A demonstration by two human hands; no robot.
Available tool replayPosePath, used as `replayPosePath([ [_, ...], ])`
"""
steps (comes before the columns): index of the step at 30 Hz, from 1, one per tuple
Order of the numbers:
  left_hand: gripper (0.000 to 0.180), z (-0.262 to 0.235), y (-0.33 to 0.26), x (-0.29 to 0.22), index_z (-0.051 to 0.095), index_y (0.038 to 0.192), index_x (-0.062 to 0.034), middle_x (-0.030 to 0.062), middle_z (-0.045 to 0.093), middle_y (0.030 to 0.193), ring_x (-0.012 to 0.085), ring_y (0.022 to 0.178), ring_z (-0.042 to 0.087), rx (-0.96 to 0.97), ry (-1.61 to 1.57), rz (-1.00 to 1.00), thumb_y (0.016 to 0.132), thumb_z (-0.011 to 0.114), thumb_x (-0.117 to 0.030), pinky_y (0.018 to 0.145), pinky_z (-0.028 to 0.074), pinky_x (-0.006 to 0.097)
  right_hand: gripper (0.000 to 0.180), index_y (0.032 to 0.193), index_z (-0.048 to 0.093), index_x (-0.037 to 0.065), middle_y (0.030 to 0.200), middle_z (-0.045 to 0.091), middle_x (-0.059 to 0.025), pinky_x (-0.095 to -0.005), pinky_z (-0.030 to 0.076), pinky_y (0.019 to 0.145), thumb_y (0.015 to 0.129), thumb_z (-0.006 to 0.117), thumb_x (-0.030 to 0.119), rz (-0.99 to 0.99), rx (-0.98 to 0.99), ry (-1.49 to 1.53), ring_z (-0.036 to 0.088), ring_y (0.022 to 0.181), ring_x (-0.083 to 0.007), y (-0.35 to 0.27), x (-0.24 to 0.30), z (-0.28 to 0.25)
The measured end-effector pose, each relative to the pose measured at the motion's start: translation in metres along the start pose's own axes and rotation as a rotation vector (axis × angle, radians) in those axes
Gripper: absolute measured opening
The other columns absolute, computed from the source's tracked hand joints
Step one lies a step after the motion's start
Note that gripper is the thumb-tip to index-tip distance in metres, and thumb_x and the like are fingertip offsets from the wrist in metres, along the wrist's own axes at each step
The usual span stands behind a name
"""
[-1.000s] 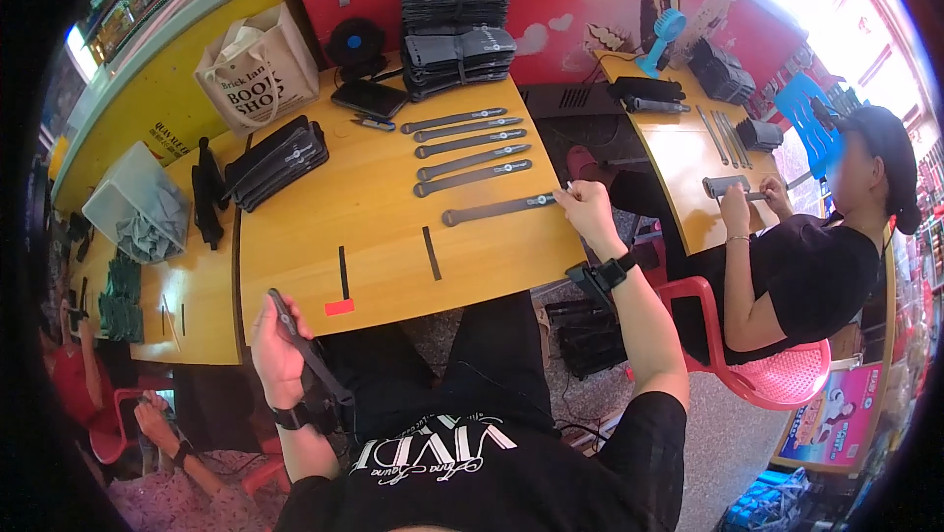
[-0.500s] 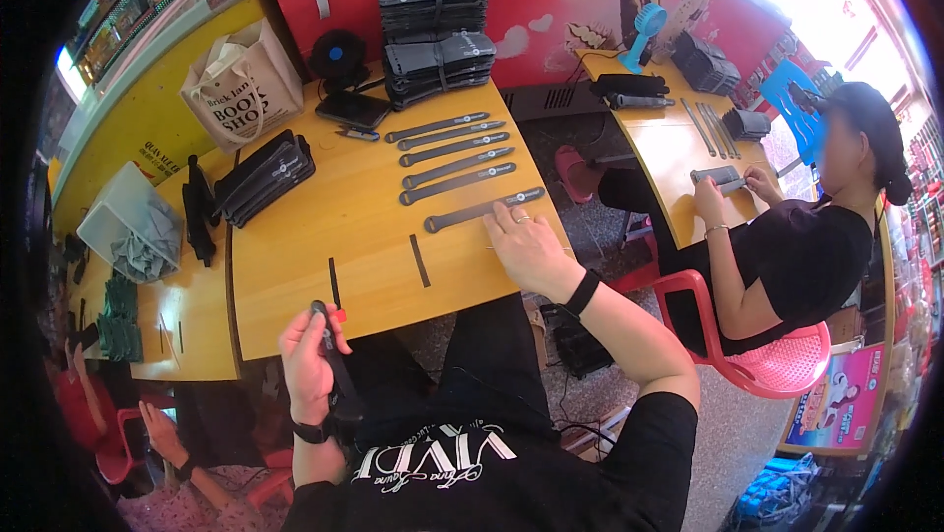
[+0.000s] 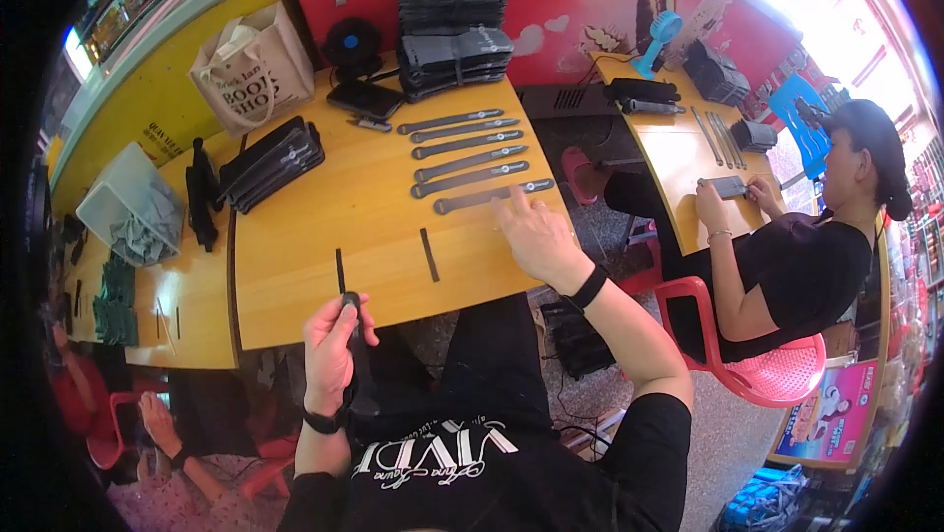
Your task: Assembling and organizing leather straps by attaching small metal hardware components.
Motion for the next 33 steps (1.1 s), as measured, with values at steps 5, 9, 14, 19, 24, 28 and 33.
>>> replayPosePath([
  [5,0.023,0.004,0.002,0.01,0.059,0.107,0.0036,0.006,0.061,0.077,0.0127,0.06,0.056,0.038,-0.166,-0.075,0.098,0.048,-0.015,0.056,0.045,0.023,0.025,0.112,0.057,0.003,0.094,0.065,-0.0118,-0.0303,0.049,0.06,0.087,0.061,0.008,0.23,0.192,0.835,0.063,0.067,-0.0223,-0.004,0.052,-0.025],
  [9,0.021,0.017,0.005,0.011,0.06,0.104,0.0001,0.0052,0.061,0.079,0.012,0.06,0.056,0.077,-0.277,-0.127,0.098,0.049,-0.017,0.052,0.044,0.023,0.017,0.107,0.058,-0.001,0.08,0.065,-0.0099,-0.027,0.048,0.058,0.091,0.055,0.001,0.17,0.082,1.25,0.06,0.061,-0.017,-0.01,0.122,-0.037],
  [14,0.021,0.015,-0.002,0.012,0.061,0.102,-0.002,0.0034,0.061,0.081,0.0113,0.061,0.057,0.066,-0.29,-0.119,0.099,0.049,-0.019,0.052,0.044,0.023,0.014,0.1,0.058,-0.002,0.078,0.061,-0.0176,-0.0334,0.05,0.057,0.087,0.055,-0.006,0.225,-0.285,1.178,0.063,0.066,-0.032,-0.004,0.156,-0.035],
  [19,0.021,0.015,-0.005,0.014,0.062,0.1,-0.0027,0.0023,0.062,0.081,0.011,0.063,0.058,0.052,-0.303,-0.131,0.099,0.049,-0.019,0.052,0.044,0.023,0.012,0.095,0.059,-0.002,0.075,0.06,-0.0165,-0.0334,0.049,0.052,0.085,0.055,-0.008,0.217,-0.309,1.11,0.062,0.06,-0.0307,-0.003,0.161,-0.039],
  [24,0.021,0.016,-0.003,0.016,0.062,0.1,-0.0026,0.002,0.062,0.08,0.0109,0.063,0.058,0.069,-0.315,-0.121,0.099,0.049,-0.019,0.052,0.044,0.023,0.012,0.093,0.058,-0.002,0.073,0.058,-0.0152,-0.0346,0.049,0.051,0.083,0.057,-0.008,0.238,-0.311,1.074,0.061,0.06,-0.0309,-0.002,0.161,-0.038],
  [28,0.021,0.016,-0.004,0.017,0.062,0.1,-0.0024,0.0022,0.062,0.08,0.0107,0.064,0.058,0.053,-0.301,-0.142,0.099,0.049,-0.019,0.053,0.045,0.023,0.014,0.094,0.058,-0.002,0.073,0.057,-0.0149,-0.0359,0.049,0.051,0.081,0.057,-0.008,0.232,-0.293,1.047,0.061,0.06,-0.0313,-0.003,0.162,-0.034],
  [33,0.021,0.016,-0.001,0.017,0.062,0.1,-0.0024,0.0023,0.062,0.08,0.0104,0.063,0.058,0.06,-0.306,-0.135,0.098,0.05,-0.019,0.053,0.045,0.022,0.015,0.094,0.058,-0.002,0.073,0.057,-0.0149,-0.0365,0.049,0.051,0.08,0.056,-0.009,0.243,-0.272,1.038,0.061,0.06,-0.0315,-0.002,0.162,-0.035],
])
Point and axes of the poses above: each hand's wrist, its own y-axis towards the middle knuckle, its own z-axis out of the palm, x = y × z, the point moved 4 cm from there along y, towards the middle knuckle
